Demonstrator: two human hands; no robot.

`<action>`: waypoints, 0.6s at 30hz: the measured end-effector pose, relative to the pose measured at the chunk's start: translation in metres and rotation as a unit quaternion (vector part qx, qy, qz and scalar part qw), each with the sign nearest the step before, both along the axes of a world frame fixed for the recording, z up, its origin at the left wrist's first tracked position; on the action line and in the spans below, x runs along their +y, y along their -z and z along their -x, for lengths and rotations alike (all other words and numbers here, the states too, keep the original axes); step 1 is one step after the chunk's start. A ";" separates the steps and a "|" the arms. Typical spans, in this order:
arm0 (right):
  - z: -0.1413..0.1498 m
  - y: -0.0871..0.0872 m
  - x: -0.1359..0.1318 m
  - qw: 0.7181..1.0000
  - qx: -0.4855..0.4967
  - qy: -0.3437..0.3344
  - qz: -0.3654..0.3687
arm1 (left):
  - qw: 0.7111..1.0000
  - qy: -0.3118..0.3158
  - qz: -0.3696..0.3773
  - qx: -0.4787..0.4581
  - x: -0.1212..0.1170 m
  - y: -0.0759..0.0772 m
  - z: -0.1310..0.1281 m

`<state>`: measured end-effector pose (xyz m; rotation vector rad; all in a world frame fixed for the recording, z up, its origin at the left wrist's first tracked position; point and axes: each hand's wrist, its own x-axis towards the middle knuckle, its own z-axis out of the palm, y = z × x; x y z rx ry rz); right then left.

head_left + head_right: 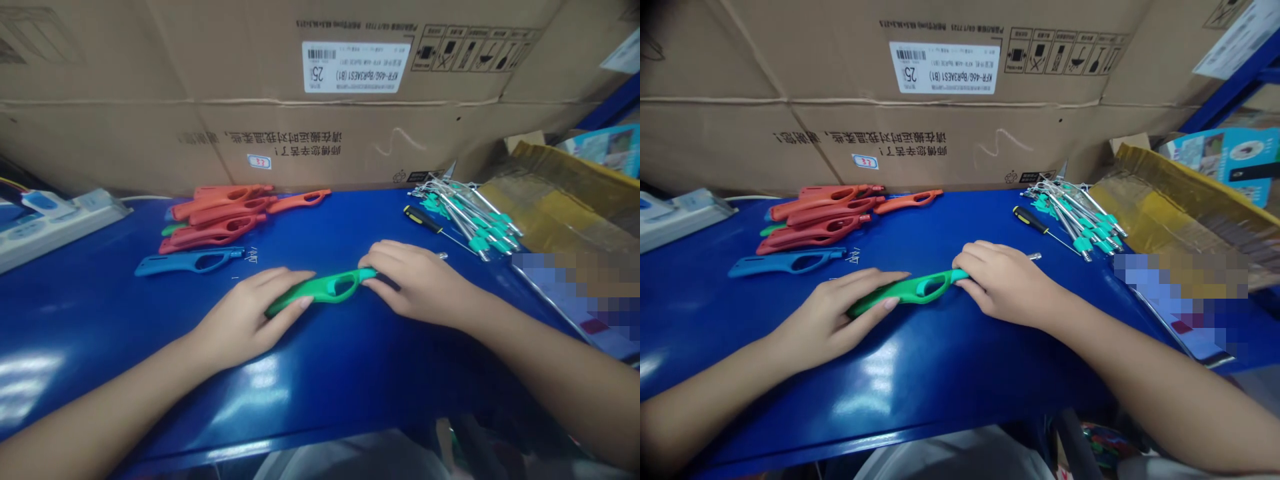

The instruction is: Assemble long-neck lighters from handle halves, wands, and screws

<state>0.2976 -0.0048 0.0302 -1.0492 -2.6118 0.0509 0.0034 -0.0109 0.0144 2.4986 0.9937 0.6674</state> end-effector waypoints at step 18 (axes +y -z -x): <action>0.023 0.009 -0.013 0.976 0.125 -0.125 -0.125 | 0.661 -0.098 0.693 -0.273 -0.011 -0.014 -0.022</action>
